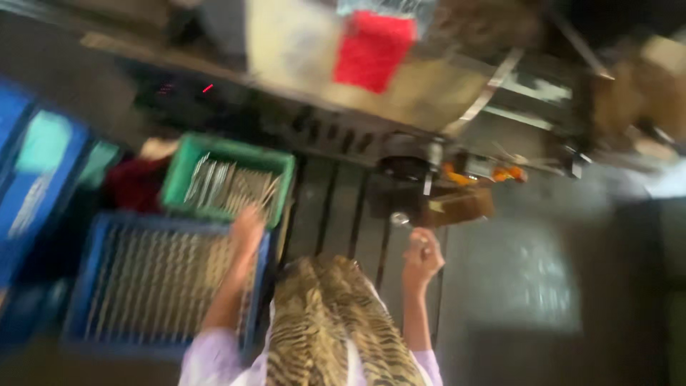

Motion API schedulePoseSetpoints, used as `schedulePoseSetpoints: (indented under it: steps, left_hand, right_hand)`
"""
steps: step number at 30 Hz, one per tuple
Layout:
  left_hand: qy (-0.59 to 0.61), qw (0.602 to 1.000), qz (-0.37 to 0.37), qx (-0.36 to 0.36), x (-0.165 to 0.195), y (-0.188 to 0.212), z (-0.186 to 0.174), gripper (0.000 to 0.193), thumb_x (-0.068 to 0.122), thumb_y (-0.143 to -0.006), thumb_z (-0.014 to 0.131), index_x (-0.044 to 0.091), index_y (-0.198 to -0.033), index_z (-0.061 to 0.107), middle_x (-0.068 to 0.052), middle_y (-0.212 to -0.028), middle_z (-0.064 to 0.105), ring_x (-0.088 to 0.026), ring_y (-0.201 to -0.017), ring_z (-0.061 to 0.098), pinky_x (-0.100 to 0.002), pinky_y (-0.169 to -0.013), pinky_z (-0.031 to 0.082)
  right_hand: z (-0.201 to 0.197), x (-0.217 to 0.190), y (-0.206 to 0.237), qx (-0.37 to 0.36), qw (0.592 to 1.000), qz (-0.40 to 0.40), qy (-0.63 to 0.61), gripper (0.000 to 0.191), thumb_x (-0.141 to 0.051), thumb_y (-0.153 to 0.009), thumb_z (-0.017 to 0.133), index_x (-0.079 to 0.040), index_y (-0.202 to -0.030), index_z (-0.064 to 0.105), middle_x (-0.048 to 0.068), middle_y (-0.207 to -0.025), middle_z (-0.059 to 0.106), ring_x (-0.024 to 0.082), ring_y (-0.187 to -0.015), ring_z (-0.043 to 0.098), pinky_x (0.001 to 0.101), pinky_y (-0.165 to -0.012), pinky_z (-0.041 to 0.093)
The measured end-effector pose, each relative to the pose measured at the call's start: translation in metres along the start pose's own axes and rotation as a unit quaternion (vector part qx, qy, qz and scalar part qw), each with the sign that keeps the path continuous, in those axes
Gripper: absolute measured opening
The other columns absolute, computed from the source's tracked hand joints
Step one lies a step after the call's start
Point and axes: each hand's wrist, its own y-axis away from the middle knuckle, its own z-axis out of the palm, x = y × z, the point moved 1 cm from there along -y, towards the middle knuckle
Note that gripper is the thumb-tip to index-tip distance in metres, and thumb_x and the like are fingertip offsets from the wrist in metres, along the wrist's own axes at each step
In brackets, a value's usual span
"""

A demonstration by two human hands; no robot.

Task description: The person picks metal rods from a green bin, presses each rod against a rotating grinding wheel, then places the finished rod into a blue tray. The process is repeated for multiple rods.

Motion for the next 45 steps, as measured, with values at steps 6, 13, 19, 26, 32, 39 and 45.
schedulePoseSetpoints:
  steps: [6, 13, 19, 26, 32, 39, 45]
  left_hand:
    - [-0.091, 0.984, -0.120, -0.092, -0.066, 0.077, -0.029, 0.035, 0.011, -0.095, 0.061, 0.007, -0.129, 0.069, -0.020, -0.109, 0.071, -0.037, -0.100, 0.065, -0.047, -0.083, 0.051]
    - [-0.177, 0.958, -0.101, -0.203, -0.008, 0.034, 0.023, 0.038, 0.008, -0.094, 0.065, 0.004, -0.131, 0.067, -0.017, -0.107, 0.072, -0.030, -0.095, 0.065, -0.041, -0.079, 0.051]
    - [-0.173, 0.965, -0.032, -0.195, 0.045, 0.007, 0.080, 0.040, 0.006, -0.094, 0.068, 0.002, -0.134, 0.066, -0.016, -0.105, 0.072, -0.024, -0.091, 0.065, -0.036, -0.076, 0.050]
    - [0.005, 0.982, 0.110, -0.151, 0.086, 0.001, 0.079, 0.044, 0.004, -0.093, 0.072, -0.001, -0.137, 0.064, -0.013, -0.103, 0.073, -0.017, -0.087, 0.065, -0.031, -0.073, 0.050]
    - [0.586, 0.732, -0.071, -0.339, 0.217, 0.059, 0.183, 0.039, 0.009, -0.100, 0.063, -0.007, -0.135, 0.056, -0.005, -0.097, 0.069, -0.010, -0.085, 0.067, -0.026, -0.080, 0.059]
    - [0.374, 0.769, 0.117, -0.506, 0.334, 0.161, 0.245, 0.058, 0.017, -0.103, 0.049, 0.022, -0.158, 0.029, 0.003, -0.067, 0.043, -0.004, -0.052, 0.039, -0.019, -0.045, 0.034]
    - [0.477, 0.668, -0.039, -0.570, 0.348, 0.174, 0.261, 0.043, 0.023, -0.104, 0.049, 0.023, -0.146, 0.040, 0.007, -0.063, 0.037, -0.001, -0.046, 0.033, -0.017, -0.038, 0.026]
  right_hand:
    - [-0.009, 0.009, 0.020, 0.069, 0.992, -0.101, 0.020, 0.012, -0.008, -0.098, 0.073, -0.002, -0.108, 0.074, 0.001, -0.100, 0.075, 0.006, -0.084, 0.065, 0.0211, -0.072, 0.053]
    - [-0.016, -0.009, 0.015, 0.038, 0.998, -0.023, -0.032, 0.013, -0.006, -0.095, 0.073, -0.004, -0.108, 0.074, 0.000, -0.081, 0.074, 0.001, -0.066, 0.056, 0.0197, -0.055, 0.044]
    - [-0.034, -0.009, 0.001, 0.044, 0.999, 0.011, 0.009, 0.016, -0.010, -0.094, 0.078, -0.007, -0.109, 0.075, 0.003, -0.061, 0.055, 0.003, -0.053, 0.041, 0.0248, -0.048, 0.033]
    - [-0.064, -0.001, -0.018, 0.022, 0.999, -0.006, -0.025, 0.018, -0.012, -0.096, 0.074, -0.007, -0.113, 0.073, -0.001, -0.072, 0.066, 0.001, -0.060, 0.050, 0.0226, -0.052, 0.038]
    - [-0.093, 0.001, -0.054, 0.054, 0.995, 0.007, -0.088, 0.016, -0.011, -0.100, 0.072, -0.004, -0.114, 0.073, -0.006, -0.071, 0.057, 0.001, -0.061, 0.043, 0.0216, -0.052, 0.033]
    - [-0.146, 0.007, -0.084, 0.093, 0.982, 0.055, -0.156, 0.017, -0.011, -0.102, 0.067, -0.003, -0.116, 0.071, -0.009, -0.067, 0.050, 0.001, -0.056, 0.040, 0.0220, -0.049, 0.031]
    - [-0.181, 0.012, -0.084, 0.067, 0.996, -0.052, -0.026, 0.017, -0.012, -0.102, 0.068, -0.005, -0.117, 0.070, 0.001, -0.067, 0.054, 0.005, -0.057, 0.044, 0.0243, -0.052, 0.038]
